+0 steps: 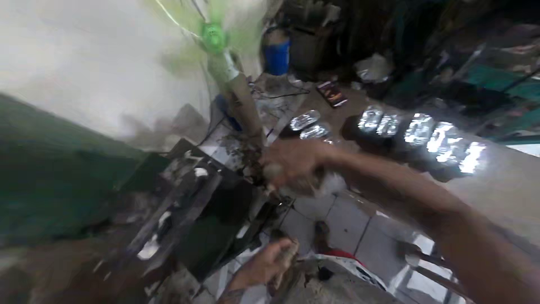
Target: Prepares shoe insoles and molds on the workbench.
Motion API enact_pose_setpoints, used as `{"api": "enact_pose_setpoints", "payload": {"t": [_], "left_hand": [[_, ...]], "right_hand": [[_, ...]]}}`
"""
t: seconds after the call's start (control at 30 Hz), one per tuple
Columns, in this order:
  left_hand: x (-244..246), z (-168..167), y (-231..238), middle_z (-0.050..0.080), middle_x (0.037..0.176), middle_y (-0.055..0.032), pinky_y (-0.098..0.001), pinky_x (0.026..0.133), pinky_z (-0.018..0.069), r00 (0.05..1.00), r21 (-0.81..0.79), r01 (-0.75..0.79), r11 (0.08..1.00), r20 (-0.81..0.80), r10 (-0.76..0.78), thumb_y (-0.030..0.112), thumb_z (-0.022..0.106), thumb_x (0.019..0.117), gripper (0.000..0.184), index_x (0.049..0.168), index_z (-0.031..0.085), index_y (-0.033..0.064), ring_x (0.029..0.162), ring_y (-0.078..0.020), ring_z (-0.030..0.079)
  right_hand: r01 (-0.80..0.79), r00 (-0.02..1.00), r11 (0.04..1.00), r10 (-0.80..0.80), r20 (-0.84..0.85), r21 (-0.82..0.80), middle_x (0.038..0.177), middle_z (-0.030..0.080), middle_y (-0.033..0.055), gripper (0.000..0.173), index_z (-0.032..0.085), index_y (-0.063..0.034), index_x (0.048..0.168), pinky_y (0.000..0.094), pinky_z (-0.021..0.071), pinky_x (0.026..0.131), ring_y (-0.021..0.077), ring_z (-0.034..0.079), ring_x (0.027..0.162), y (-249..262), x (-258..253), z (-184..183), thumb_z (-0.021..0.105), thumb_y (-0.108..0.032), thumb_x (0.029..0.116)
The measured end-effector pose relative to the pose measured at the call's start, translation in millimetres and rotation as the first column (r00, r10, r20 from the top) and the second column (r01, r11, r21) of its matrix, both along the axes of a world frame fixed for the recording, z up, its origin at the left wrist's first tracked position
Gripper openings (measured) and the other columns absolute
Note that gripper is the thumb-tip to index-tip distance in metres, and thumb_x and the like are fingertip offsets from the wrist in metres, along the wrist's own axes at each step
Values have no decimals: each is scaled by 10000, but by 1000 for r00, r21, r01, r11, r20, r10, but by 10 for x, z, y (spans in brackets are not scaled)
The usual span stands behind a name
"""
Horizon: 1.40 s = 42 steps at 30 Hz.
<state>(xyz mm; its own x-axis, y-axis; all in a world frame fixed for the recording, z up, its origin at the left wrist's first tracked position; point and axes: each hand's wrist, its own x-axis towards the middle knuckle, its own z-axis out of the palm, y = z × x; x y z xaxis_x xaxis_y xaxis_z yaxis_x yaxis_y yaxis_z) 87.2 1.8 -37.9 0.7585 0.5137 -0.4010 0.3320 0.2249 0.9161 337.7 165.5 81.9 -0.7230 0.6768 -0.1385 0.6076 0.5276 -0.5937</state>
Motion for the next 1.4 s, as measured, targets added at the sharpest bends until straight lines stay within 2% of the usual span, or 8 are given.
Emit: {"api": "enact_pose_setpoints", "payload": {"t": [0.13, 0.33, 0.5, 0.63, 0.9, 1.0, 1.1, 1.4], "left_hand": [[722, -201, 837, 577, 1391, -192, -425, 1038, 521, 957, 199, -68, 978, -263, 120, 136, 636, 954, 589, 1494, 438, 7, 1219, -236, 615], [2692, -634, 1778, 556, 1394, -249, -520, 1098, 453, 805, 351, 439, 827, -562, -190, 292, 642, 985, 468, 1358, 608, 13, 1289, -352, 563], [3193, -955, 2210, 666, 1161, -237, -578, 954, 518, 692, 343, 651, 677, -635, -343, 361, 635, 985, 450, 1244, 643, -5, 1089, -370, 656], [3081, -1038, 2375, 501, 1450, -258, -568, 1090, 443, 668, 259, 664, 701, -626, -401, 365, 556, 1046, 558, 1495, 468, 46, 1307, -377, 544], [3114, -1006, 2279, 519, 1451, -274, -593, 1080, 457, 684, 306, 672, 674, -605, -407, 302, 562, 1046, 703, 1602, 225, 33, 1298, -395, 569], [3234, -1033, 2275, 540, 1415, -288, -610, 1051, 469, 696, 335, 685, 647, -565, -444, 240, 514, 1070, 653, 1611, 205, 43, 1254, -413, 592], [3316, -1141, 2312, 551, 1426, -257, -614, 1057, 470, 684, 373, 710, 597, -566, -460, 277, 595, 1033, 694, 1602, 257, 66, 1271, -397, 589], [3674, 183, 1219, 669, 1209, -237, -575, 985, 514, 801, 505, 556, 660, -537, -264, 347, 646, 1001, 498, 1363, 587, 11, 1117, -365, 663]], "right_hand": [[326, 936, 854, -231, 266, -405, 1482, 509, 233, 785, 460, -76, 1515, 673, 386, 1102, 438, 491, 1359, -1398, 1110, -1067, 788, -410, 886], [777, 626, 563, -645, 439, -280, 1572, 461, 162, 913, 425, -118, 1561, 556, 314, 1209, 354, 427, 1454, -2806, 1863, -3251, 706, -614, 847], [811, 586, 494, -676, 448, -314, 1581, 460, 115, 942, 449, -147, 1549, 533, 307, 1220, 309, 411, 1470, -2826, 1949, -3440, 717, -659, 805], [835, 550, 445, -677, 488, -324, 1618, 414, 74, 989, 422, -206, 1568, 549, 302, 1223, 296, 374, 1496, -2903, 1973, -3760, 695, -736, 779], [805, 331, 171, -924, 192, -568, 1329, 645, 205, 454, 638, -43, 1349, 547, 440, 1117, 341, 605, 1259, -2671, 1799, -2275, 644, -346, 1012], [986, 141, 149, -985, -100, -77, 1182, 726, 152, 406, 722, -31, 1206, 491, 530, 1031, 287, 682, 1137, -2681, 1957, -1493, 667, -369, 988], [899, 285, 299, -954, 92, 319, 1253, 710, 133, 641, 699, -69, 1271, 548, 373, 1182, 335, 635, 1233, -2647, 2559, -1532, 653, -602, 917], [891, 447, 453, -887, -120, -30, 1217, 709, 93, 541, 691, -51, 1250, 482, 249, 1260, 214, 617, 1250, -2699, 2997, -1756, 347, -435, 1085]]}}
